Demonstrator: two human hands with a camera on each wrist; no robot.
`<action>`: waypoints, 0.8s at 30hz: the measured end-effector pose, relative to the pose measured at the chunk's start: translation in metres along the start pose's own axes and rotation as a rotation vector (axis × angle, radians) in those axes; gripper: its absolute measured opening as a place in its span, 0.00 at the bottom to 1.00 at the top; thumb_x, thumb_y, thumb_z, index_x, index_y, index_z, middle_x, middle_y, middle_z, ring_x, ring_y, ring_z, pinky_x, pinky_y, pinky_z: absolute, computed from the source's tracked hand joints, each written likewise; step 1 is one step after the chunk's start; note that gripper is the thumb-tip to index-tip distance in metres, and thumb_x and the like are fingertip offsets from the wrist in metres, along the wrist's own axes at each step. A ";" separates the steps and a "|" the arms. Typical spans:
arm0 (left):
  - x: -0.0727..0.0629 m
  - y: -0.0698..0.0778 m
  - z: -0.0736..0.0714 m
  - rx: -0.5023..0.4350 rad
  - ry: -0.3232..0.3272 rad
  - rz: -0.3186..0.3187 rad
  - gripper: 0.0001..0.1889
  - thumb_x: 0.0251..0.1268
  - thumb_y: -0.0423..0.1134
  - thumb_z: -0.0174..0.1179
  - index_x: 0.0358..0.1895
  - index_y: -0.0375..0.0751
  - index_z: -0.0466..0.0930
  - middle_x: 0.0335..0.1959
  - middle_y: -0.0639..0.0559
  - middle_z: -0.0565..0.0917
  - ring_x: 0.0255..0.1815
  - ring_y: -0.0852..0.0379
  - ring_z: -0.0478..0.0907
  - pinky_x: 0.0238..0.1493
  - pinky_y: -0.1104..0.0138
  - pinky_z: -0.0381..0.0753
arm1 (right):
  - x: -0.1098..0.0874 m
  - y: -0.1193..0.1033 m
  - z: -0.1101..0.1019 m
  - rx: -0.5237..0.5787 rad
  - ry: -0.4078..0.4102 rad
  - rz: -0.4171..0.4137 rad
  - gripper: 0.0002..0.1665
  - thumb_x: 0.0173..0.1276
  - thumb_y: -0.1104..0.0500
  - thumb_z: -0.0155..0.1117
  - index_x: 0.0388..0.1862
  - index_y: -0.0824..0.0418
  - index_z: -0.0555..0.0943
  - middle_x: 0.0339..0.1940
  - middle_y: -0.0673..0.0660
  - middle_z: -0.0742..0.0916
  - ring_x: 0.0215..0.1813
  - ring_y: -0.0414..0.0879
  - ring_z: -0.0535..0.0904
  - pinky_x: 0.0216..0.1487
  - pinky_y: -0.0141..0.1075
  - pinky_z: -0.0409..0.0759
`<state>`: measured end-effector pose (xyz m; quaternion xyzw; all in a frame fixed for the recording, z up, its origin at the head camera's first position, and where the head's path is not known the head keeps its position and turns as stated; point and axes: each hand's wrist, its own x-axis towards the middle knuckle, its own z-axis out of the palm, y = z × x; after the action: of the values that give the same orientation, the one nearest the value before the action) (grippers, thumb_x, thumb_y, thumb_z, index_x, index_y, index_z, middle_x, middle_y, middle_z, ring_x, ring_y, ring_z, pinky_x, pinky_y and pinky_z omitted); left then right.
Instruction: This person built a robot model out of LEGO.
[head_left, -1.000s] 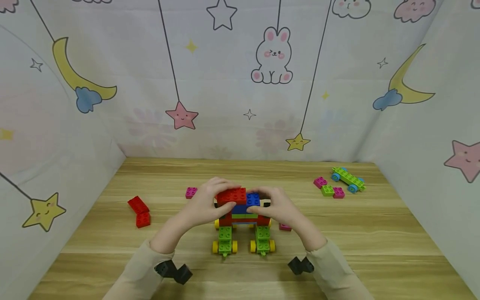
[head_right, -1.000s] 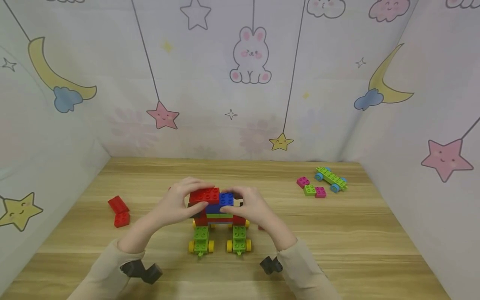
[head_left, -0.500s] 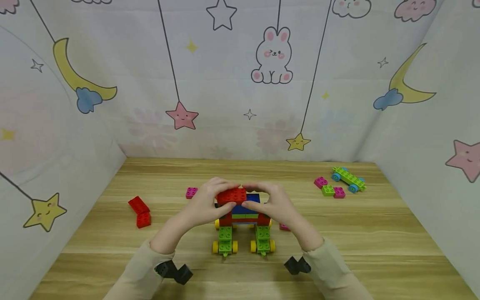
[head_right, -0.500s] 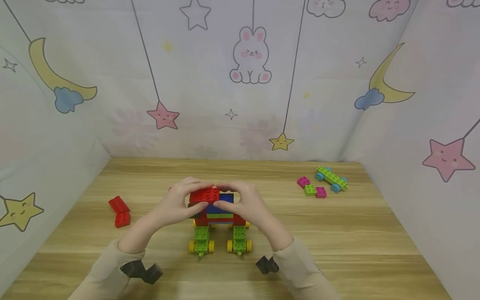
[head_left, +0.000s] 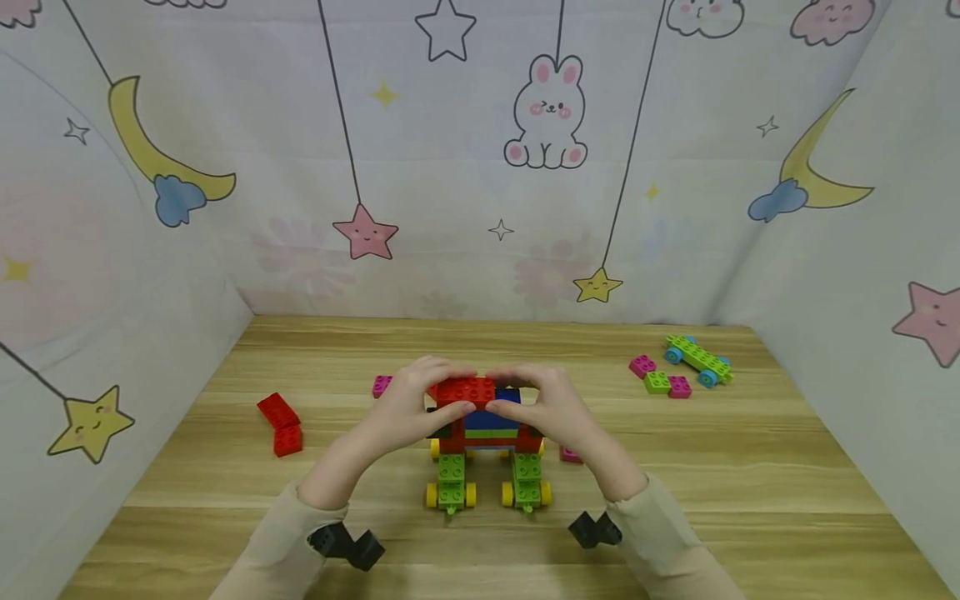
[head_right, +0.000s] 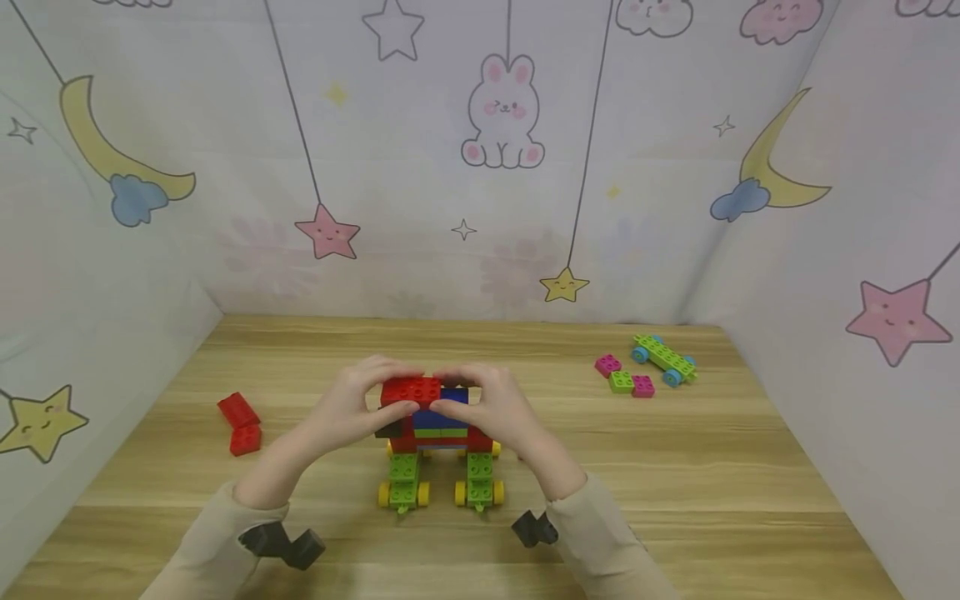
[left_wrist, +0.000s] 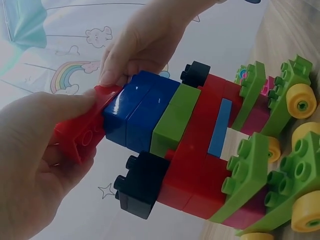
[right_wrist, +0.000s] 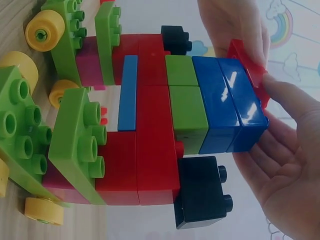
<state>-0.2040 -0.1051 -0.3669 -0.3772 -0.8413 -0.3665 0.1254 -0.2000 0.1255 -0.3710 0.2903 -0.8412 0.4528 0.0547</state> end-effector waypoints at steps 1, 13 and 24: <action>0.000 0.000 0.000 -0.002 0.002 0.002 0.20 0.60 0.38 0.69 0.55 0.37 0.82 0.49 0.45 0.85 0.50 0.49 0.80 0.44 0.62 0.82 | 0.000 0.000 0.000 -0.002 -0.005 0.003 0.21 0.62 0.59 0.72 0.54 0.63 0.83 0.51 0.59 0.88 0.54 0.52 0.84 0.55 0.46 0.82; -0.002 -0.003 0.003 -0.019 0.010 -0.032 0.19 0.59 0.38 0.69 0.53 0.38 0.83 0.46 0.45 0.86 0.46 0.51 0.80 0.41 0.65 0.81 | 0.002 0.000 0.000 -0.017 -0.031 0.026 0.22 0.63 0.57 0.71 0.55 0.64 0.83 0.50 0.60 0.88 0.53 0.53 0.84 0.55 0.48 0.82; -0.001 -0.001 0.004 -0.021 0.008 -0.066 0.19 0.58 0.38 0.70 0.53 0.37 0.83 0.45 0.45 0.85 0.45 0.51 0.80 0.40 0.65 0.81 | 0.000 0.000 0.001 0.009 -0.008 0.016 0.22 0.63 0.58 0.71 0.55 0.64 0.83 0.51 0.61 0.88 0.54 0.54 0.84 0.56 0.47 0.81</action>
<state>-0.2037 -0.1033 -0.3709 -0.3490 -0.8490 -0.3805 0.1125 -0.1997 0.1246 -0.3713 0.2855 -0.8418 0.4557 0.0463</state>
